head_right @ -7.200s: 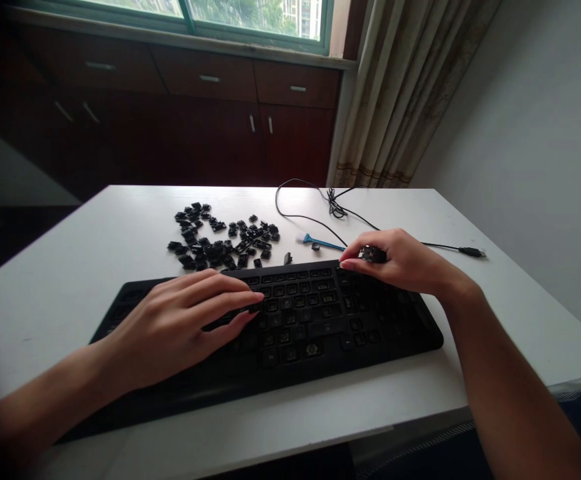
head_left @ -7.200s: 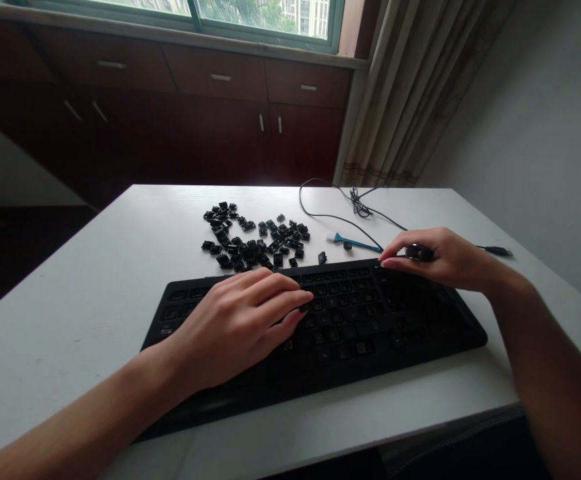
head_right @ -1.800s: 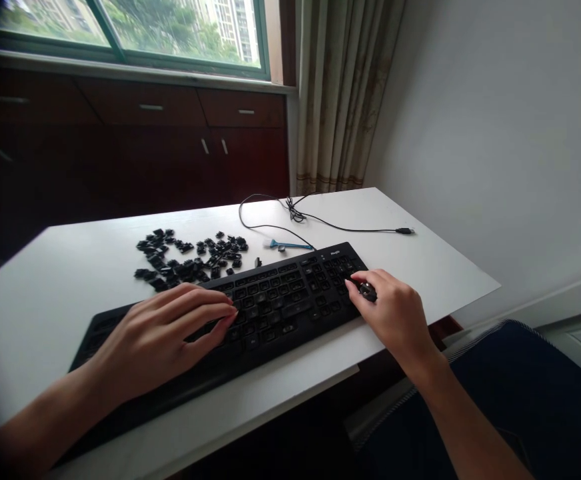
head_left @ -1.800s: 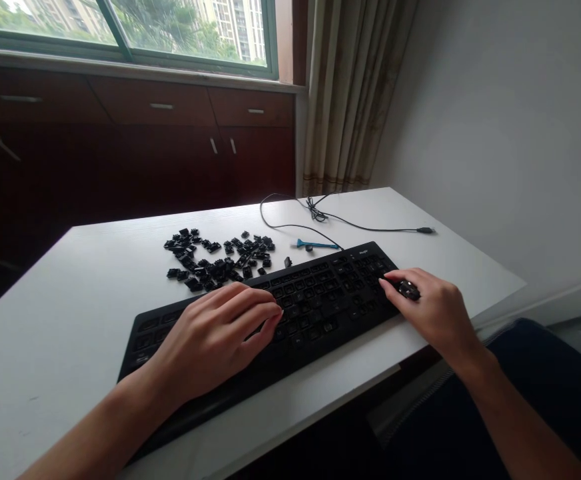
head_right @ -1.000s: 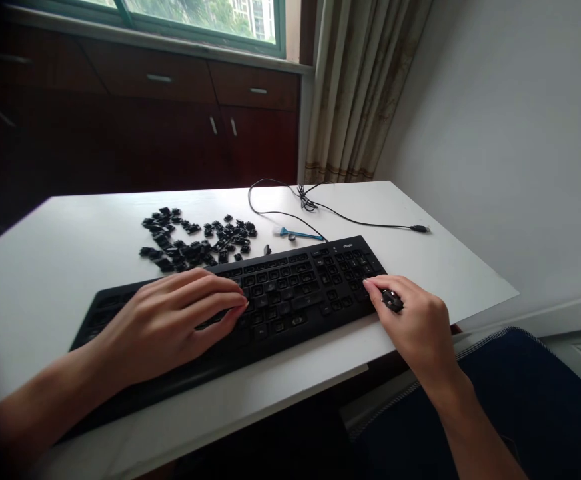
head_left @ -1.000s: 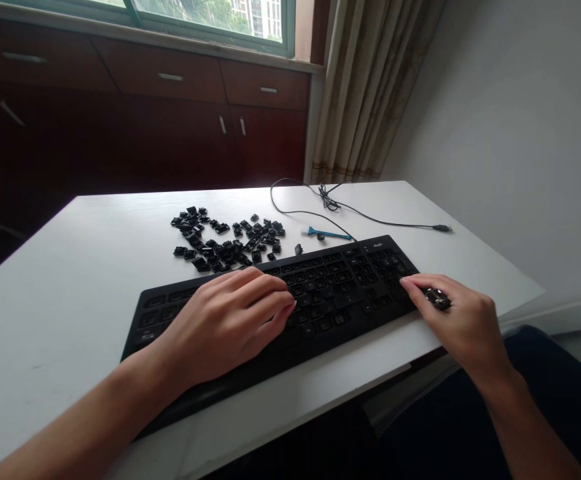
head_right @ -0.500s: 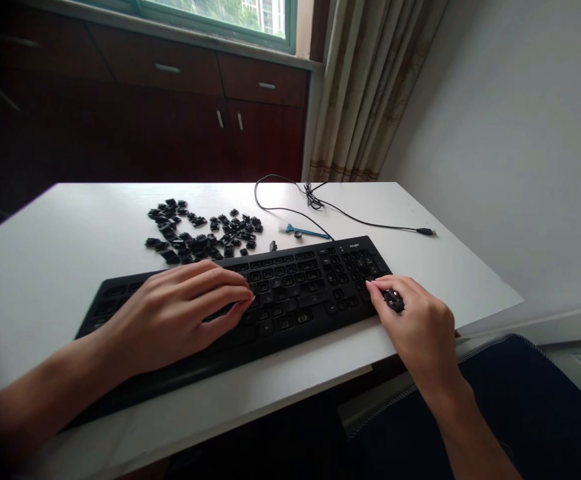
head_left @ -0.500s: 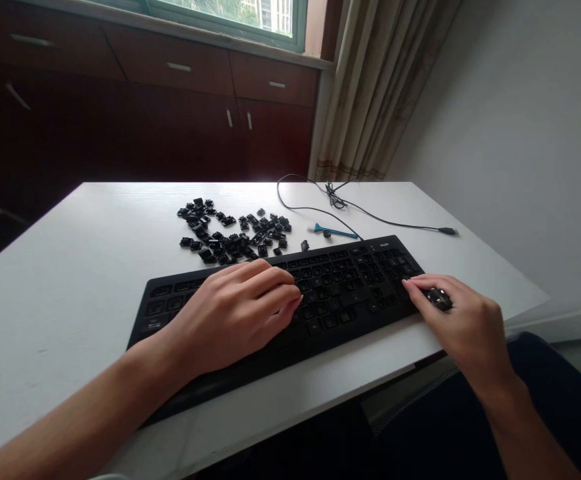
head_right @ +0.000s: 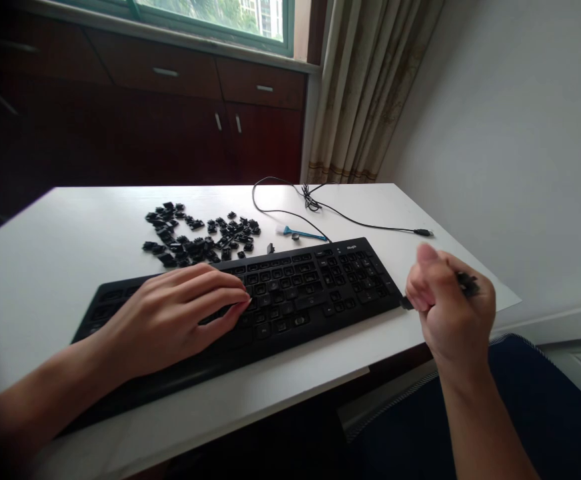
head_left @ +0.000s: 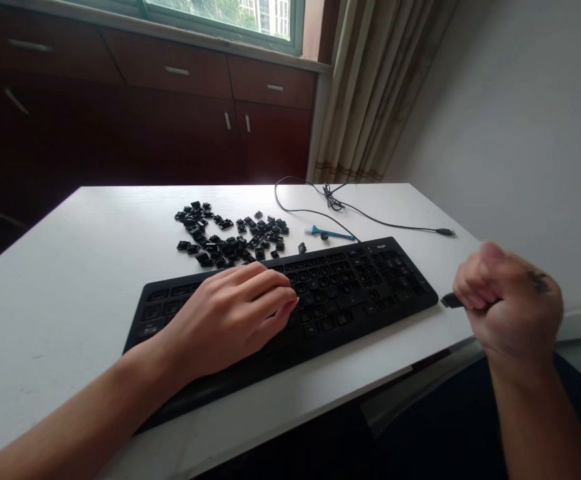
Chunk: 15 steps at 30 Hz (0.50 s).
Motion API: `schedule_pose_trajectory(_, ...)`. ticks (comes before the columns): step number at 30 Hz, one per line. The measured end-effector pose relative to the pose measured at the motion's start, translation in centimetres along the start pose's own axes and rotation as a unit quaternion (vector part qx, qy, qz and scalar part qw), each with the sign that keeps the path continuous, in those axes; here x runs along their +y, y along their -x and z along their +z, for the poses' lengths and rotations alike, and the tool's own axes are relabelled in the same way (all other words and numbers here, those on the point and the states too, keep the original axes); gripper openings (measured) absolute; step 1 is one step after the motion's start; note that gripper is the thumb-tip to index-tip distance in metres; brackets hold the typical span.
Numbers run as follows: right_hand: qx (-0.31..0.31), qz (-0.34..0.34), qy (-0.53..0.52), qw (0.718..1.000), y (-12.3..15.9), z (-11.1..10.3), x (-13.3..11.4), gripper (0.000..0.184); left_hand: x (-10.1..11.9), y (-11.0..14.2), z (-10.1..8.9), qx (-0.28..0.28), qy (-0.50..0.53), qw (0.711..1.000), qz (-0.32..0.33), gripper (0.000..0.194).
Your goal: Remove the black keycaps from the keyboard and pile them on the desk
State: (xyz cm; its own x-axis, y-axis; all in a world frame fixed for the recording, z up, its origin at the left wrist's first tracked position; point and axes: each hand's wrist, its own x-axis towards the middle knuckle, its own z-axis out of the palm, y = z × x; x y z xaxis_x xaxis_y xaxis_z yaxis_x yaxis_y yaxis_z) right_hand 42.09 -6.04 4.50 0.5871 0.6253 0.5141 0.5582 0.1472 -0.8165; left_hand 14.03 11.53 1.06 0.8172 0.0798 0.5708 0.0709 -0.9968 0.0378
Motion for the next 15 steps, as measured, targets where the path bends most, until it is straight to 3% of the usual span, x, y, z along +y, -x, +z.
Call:
schedule_pose_trajectory(1,0.011,0.024,-0.107,0.994,-0.8,0.4,-0.2,0.052,0.0,0.0,0.0,0.000,0.001,1.000,0.000,0.011)
schedule_pose_trajectory(3,-0.003,0.067,-0.203,0.977,-2.3,1.2,-0.8,0.055,0.0,0.0,0.0,0.001,0.002,1.000,0.000,0.011)
schedule_pose_trajectory(5,-0.029,0.059,-0.210,0.975,-3.4,2.0,-1.3,0.056,0.0,0.0,-0.1,0.001,0.003,1.000,0.000,0.011)
schedule_pose_trajectory(9,0.011,-0.039,-0.247,0.968,-3.8,3.2,-1.1,0.052,0.1,0.0,-0.1,-0.004,0.000,1.000,-0.004,0.010)
schedule_pose_trajectory(15,-0.071,0.053,-0.233,0.968,-3.6,3.9,0.9,0.052,0.1,0.3,-0.1,-0.013,0.001,1.000,-0.014,0.011)
